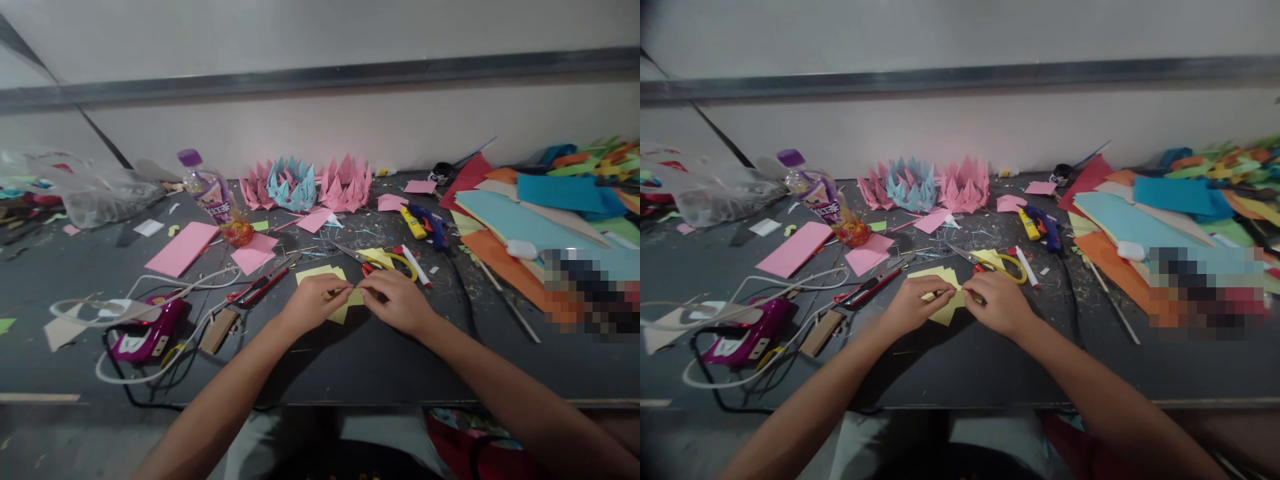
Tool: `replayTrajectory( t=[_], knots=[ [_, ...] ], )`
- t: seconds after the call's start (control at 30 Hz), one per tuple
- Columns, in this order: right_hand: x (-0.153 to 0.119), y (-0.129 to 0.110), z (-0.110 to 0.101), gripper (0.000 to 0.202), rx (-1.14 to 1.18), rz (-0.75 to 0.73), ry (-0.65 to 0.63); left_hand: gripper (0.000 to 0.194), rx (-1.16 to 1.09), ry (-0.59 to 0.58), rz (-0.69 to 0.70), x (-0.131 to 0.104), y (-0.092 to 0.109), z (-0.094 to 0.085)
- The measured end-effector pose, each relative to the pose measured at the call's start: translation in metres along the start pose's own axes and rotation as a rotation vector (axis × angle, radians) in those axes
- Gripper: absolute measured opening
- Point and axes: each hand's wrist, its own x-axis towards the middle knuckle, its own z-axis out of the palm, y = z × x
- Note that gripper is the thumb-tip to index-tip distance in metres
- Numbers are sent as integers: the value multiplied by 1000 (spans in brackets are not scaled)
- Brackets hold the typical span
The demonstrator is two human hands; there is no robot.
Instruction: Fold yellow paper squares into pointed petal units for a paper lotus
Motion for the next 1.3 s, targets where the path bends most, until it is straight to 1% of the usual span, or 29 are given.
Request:
replayTrajectory(
  t=[0.13,0.2,0.27,0.4,0.5,0.53,0.6,0.67,0.77,0.8,0.87,0.97,1.07,1.13,1.23,1.3],
  knots=[
    [-1,-3,3,21,-165,-68,41,15,47,31,80,-1,1,7],
    [-1,-3,2,21,-227,-70,66,14,70,58,114,-1,1,11],
    [-1,0,1,20,-250,-57,98,14,74,111,135,-1,0,12],
    [-1,11,-5,20,-253,-1,128,14,71,205,123,0,-1,6],
    [-1,21,-10,21,-221,123,136,16,48,263,50,1,-1,-5],
    [-1,23,-11,21,-176,182,134,16,29,280,10,2,0,-8],
    [1,23,-13,21,1,303,104,15,-19,295,-80,2,0,-13],
    [2,17,-12,24,249,410,12,14,-76,287,-163,2,0,-14],
    [4,5,-9,30,573,516,-165,15,-172,279,-275,2,1,-10],
    [4,2,-8,32,641,542,-207,17,-208,284,-315,2,1,-8],
    [5,-1,-6,36,721,595,-244,22,-287,296,-393,2,1,-4],
    [5,0,-6,38,750,659,-231,28,-369,295,-446,3,1,-2],
    [5,2,-7,37,750,672,-205,22,-343,246,-413,3,0,0],
    [4,1,-6,36,720,684,-206,20,-274,214,-349,2,0,1],
    [2,-1,-3,35,634,687,-207,22,-119,188,-154,0,2,4],
    [1,0,-2,35,580,644,-198,30,-43,142,-49,-2,4,6]
  ],
)
